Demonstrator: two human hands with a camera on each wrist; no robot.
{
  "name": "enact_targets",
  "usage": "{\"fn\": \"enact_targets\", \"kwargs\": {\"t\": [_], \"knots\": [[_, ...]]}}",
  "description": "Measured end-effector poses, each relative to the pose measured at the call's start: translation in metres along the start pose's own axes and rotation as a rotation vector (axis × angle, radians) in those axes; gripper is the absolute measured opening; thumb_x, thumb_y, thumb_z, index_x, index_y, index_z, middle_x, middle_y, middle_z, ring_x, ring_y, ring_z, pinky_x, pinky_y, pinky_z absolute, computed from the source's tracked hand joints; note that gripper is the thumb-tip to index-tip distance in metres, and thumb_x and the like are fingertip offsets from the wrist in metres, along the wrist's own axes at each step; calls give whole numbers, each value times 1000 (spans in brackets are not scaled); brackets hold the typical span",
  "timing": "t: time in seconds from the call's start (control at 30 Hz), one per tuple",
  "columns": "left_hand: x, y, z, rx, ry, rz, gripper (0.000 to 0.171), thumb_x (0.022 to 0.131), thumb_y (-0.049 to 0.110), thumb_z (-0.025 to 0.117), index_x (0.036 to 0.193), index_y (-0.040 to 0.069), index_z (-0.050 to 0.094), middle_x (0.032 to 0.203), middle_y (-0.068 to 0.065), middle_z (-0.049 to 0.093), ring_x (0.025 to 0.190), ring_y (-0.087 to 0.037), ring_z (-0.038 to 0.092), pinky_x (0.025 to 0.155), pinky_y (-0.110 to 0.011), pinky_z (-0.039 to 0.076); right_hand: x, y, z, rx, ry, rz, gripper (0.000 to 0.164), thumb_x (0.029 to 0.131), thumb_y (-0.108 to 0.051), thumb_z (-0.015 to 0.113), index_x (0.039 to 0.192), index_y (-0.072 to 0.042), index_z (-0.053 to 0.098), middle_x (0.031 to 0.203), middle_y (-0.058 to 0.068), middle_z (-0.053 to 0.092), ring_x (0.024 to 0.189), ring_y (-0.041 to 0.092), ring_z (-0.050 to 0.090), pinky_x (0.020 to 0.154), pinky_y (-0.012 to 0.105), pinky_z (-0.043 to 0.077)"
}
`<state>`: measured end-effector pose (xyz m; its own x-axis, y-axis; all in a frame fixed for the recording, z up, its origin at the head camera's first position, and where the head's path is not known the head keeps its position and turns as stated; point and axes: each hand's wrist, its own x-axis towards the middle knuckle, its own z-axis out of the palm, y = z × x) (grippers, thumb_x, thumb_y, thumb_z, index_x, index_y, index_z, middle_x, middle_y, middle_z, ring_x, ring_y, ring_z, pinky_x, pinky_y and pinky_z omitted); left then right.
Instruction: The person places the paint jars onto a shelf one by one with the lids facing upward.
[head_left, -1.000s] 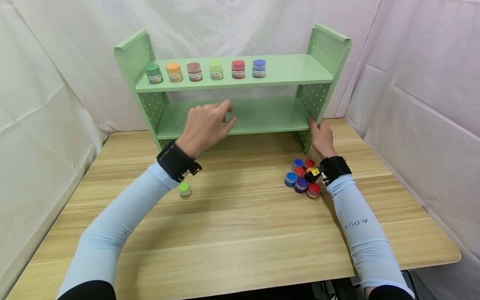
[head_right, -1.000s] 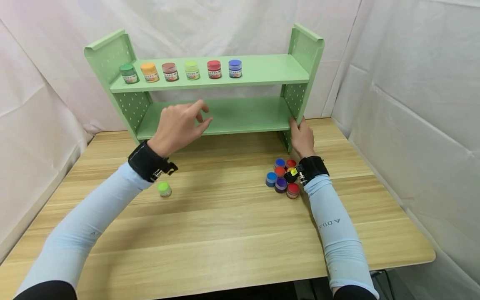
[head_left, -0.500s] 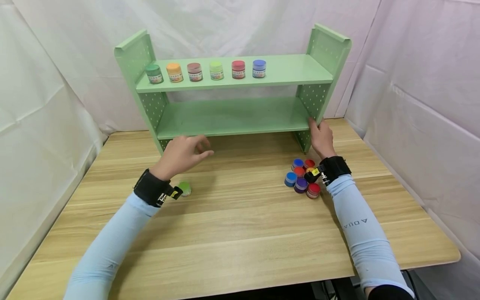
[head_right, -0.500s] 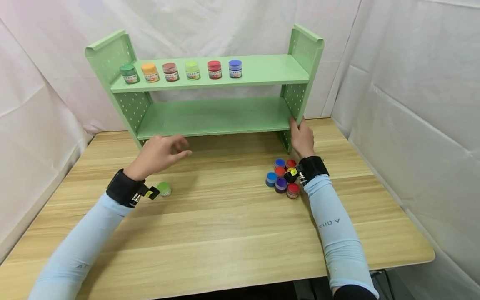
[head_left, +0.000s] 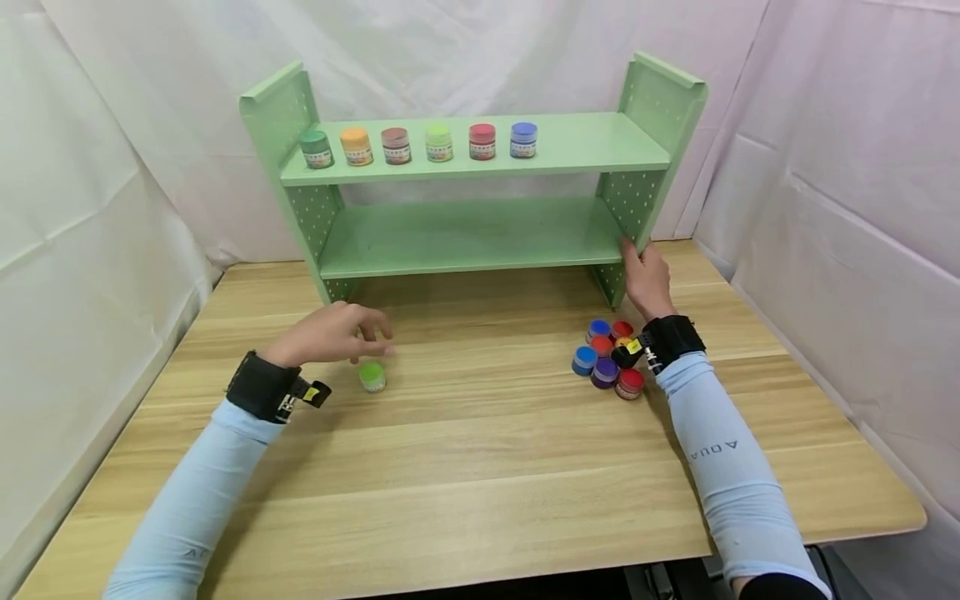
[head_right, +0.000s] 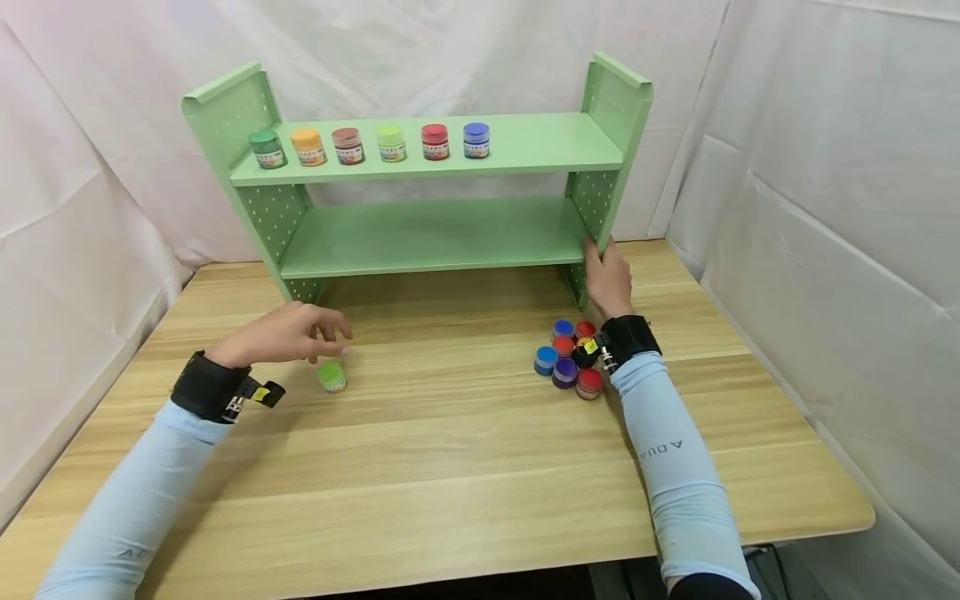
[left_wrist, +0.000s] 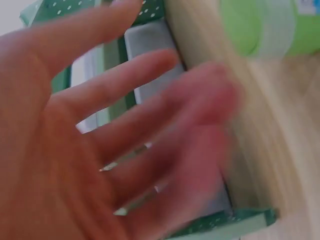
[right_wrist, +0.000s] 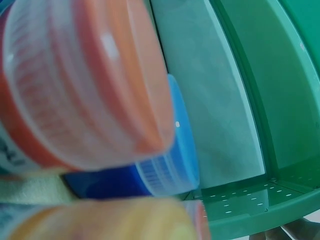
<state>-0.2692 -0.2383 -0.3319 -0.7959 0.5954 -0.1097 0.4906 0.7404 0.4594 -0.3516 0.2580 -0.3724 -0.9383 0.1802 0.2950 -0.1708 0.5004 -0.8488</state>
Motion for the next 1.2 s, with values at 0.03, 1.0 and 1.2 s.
{"fn": "enact_targets", "kwargs": {"t": [0.03, 1.0, 1.2], "knots": [[-3, -2, -2, -10, -41, -19, 36, 97, 33, 72, 122, 7, 72, 92, -3, 79, 67, -24, 72, 64, -32, 56, 0, 0, 1, 0, -5, -1, 73, 105, -61, 34, 160, -13, 38, 152, 25, 53, 136, 44, 54, 109, 62, 45], [27, 7, 17, 35, -132, 148, 28, 91, 16, 78, 119, 11, 76, 110, 0, 78, 100, -18, 71, 87, -39, 58, 1, 2, -3, -7, 2, -8, 73, 105, -61, 33, 159, -12, 38, 152, 24, 53, 137, 45, 53, 109, 64, 45], [42, 17, 23, 33, -111, 162, 31, 94, 14, 75, 124, 8, 74, 113, -4, 78, 103, -20, 71, 88, -42, 58, 1, 2, -1, 5, 4, -10, 72, 105, -61, 34, 157, -11, 41, 151, 24, 54, 138, 42, 53, 110, 62, 44]]}}
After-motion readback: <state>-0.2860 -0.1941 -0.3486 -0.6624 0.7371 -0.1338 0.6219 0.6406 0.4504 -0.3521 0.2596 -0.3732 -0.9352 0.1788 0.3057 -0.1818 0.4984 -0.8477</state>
